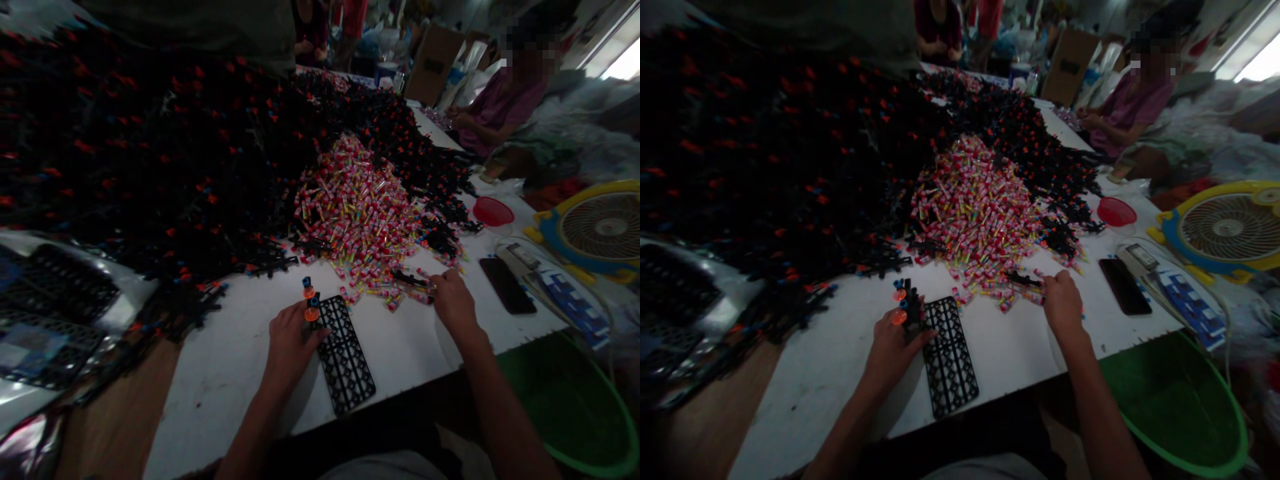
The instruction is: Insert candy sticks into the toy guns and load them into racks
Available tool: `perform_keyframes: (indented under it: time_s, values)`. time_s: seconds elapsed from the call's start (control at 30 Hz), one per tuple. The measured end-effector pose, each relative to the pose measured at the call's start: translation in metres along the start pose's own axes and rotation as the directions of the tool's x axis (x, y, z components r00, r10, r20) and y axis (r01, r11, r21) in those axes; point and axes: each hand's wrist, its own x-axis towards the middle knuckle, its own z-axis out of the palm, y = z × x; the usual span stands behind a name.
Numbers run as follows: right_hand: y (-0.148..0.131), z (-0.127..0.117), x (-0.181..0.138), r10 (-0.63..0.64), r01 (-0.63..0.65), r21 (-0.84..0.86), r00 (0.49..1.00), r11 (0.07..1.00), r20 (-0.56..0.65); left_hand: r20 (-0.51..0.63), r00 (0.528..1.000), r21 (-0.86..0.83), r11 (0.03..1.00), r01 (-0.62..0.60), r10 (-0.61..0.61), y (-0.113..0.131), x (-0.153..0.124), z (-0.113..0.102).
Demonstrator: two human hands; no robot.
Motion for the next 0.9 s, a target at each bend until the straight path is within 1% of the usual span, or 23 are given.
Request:
perform_keyframes:
  time_s: [0.03, 0.1, 0.23, 0.3, 0.37, 0.4, 0.43, 0.47, 0.5, 0.53, 0.6, 0.63, 0.67, 0.73, 0.77, 0.83, 0.9]
  values:
    - [0.008, 0.0, 0.005, 0.002, -0.001, -0.048, 0.999, 0.999, 0.034, -0.003, 1.0, 0.004, 1.0, -0.001, 0.001, 0.001, 0.0, 0.0]
    - [0.013, 0.002, 0.012, -0.03, 0.034, -0.051, 0.997, 0.998, 0.07, -0.011, 1.0, 0.017, 1.0, -0.007, 0.007, 0.001, -0.001, -0.001]
    - [0.001, 0.007, 0.014, -0.066, 0.065, 0.011, 0.997, 0.998, 0.039, 0.023, 0.999, 0.03, 0.999, -0.039, 0.039, 0.003, -0.007, -0.004]
    - [-0.005, 0.009, 0.011, -0.063, 0.062, 0.085, 0.998, 0.994, 0.007, 0.049, 0.997, 0.038, 0.997, -0.063, 0.061, 0.004, -0.011, -0.006]
    - [-0.009, 0.011, 0.006, -0.043, 0.05, 0.232, 0.998, 0.971, -0.037, 0.059, 0.996, 0.049, 0.996, -0.071, 0.069, 0.005, -0.014, -0.006]
    - [-0.013, 0.011, 0.003, -0.024, 0.043, 0.338, 0.998, 0.94, -0.06, 0.061, 0.996, 0.054, 0.996, -0.07, 0.066, 0.005, -0.015, -0.006]
    - [-0.018, 0.01, -0.001, -0.003, 0.041, 0.463, 0.997, 0.885, -0.083, 0.06, 0.996, 0.058, 0.996, -0.065, 0.061, 0.006, -0.015, -0.006]
    - [-0.025, 0.009, -0.005, 0.014, 0.046, 0.6, 0.995, 0.798, -0.095, 0.059, 0.997, 0.06, 0.996, -0.06, 0.057, 0.006, -0.015, -0.006]
    - [-0.034, 0.007, -0.01, 0.017, 0.054, 0.73, 0.996, 0.681, -0.089, 0.06, 0.997, 0.061, 0.996, -0.058, 0.055, 0.007, -0.015, -0.005]
    - [-0.046, 0.006, -0.014, -0.007, 0.059, 0.834, 0.998, 0.548, -0.066, 0.061, 0.997, 0.061, 0.996, -0.058, 0.054, 0.007, -0.014, -0.005]
    - [-0.075, 0.005, -0.025, -0.115, 0.033, 0.952, 0.993, 0.303, 0.002, 0.064, 0.996, 0.065, 0.996, -0.062, 0.058, 0.007, -0.013, -0.004]
    - [-0.091, 0.006, -0.03, -0.177, 0.003, 0.975, 0.984, 0.223, 0.037, 0.065, 0.996, 0.068, 0.996, -0.064, 0.059, 0.008, -0.013, -0.004]
    - [-0.106, 0.008, -0.035, -0.232, -0.03, 0.985, 0.97, 0.168, 0.069, 0.063, 0.996, 0.071, 0.995, -0.066, 0.062, 0.008, -0.013, -0.004]
    - [-0.131, 0.013, -0.044, -0.322, -0.093, 0.99, 0.938, 0.108, 0.124, 0.055, 0.996, 0.077, 0.994, -0.074, 0.07, 0.008, -0.013, -0.004]
    - [-0.141, 0.016, -0.048, -0.358, -0.113, 0.988, 0.923, 0.103, 0.143, 0.05, 0.996, 0.08, 0.994, -0.079, 0.075, 0.008, -0.013, -0.004]
    - [-0.153, 0.02, -0.056, -0.402, -0.094, 0.984, 0.903, 0.154, 0.149, 0.032, 0.995, 0.088, 0.992, -0.094, 0.091, 0.007, -0.014, -0.004]
    - [-0.159, 0.02, -0.062, -0.407, -0.005, 0.973, 0.908, 0.23, 0.102, -0.001, 0.993, 0.103, 0.988, -0.119, 0.12, 0.002, -0.016, -0.004]
